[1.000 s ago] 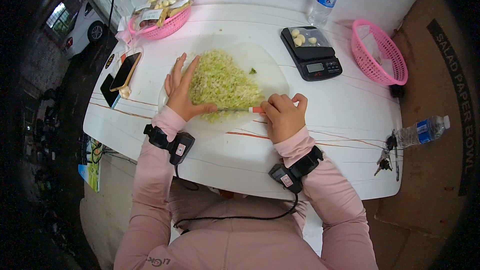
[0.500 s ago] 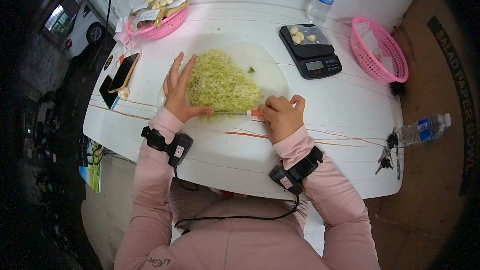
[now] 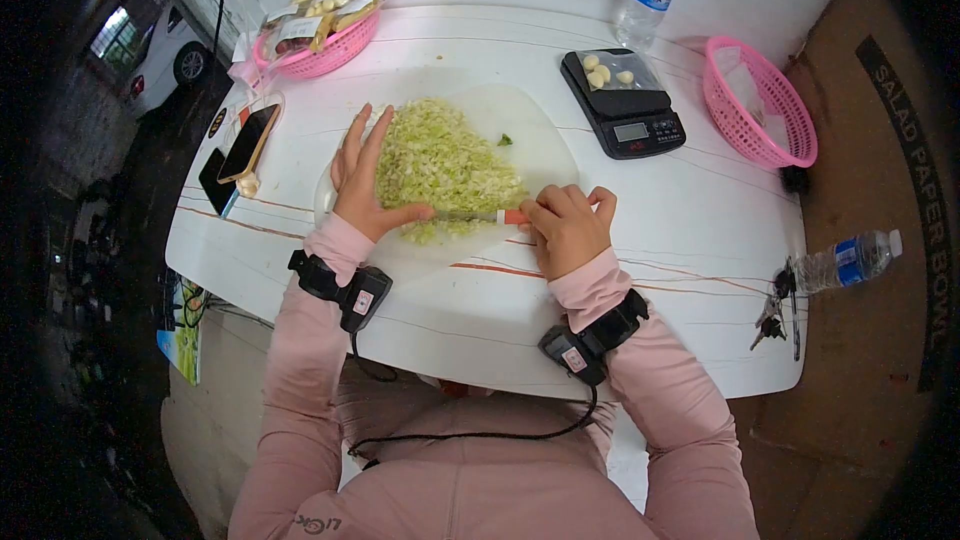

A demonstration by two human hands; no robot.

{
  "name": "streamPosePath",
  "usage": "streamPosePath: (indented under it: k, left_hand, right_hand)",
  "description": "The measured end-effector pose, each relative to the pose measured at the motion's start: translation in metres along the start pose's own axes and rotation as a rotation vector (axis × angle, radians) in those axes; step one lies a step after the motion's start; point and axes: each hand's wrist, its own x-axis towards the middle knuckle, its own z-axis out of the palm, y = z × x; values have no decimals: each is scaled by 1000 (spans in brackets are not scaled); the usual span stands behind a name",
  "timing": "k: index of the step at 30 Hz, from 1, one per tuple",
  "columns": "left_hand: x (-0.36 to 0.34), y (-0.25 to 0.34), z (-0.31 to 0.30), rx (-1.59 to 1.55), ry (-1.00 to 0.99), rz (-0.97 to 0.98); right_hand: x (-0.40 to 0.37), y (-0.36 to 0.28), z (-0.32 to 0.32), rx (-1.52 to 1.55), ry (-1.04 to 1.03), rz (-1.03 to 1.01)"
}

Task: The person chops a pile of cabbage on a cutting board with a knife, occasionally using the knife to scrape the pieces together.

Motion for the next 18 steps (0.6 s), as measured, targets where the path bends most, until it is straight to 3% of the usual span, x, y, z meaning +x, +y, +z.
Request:
streamPosePath:
  k: [9, 18]
  left_hand:
    - [0, 1, -10, 23, -19, -13]
    - [-1, -1, -4, -9, -104, -81]
  right_hand:
    - [6, -7, -14, 46, 91, -39]
    - [-2, 6, 1, 87, -21, -1]
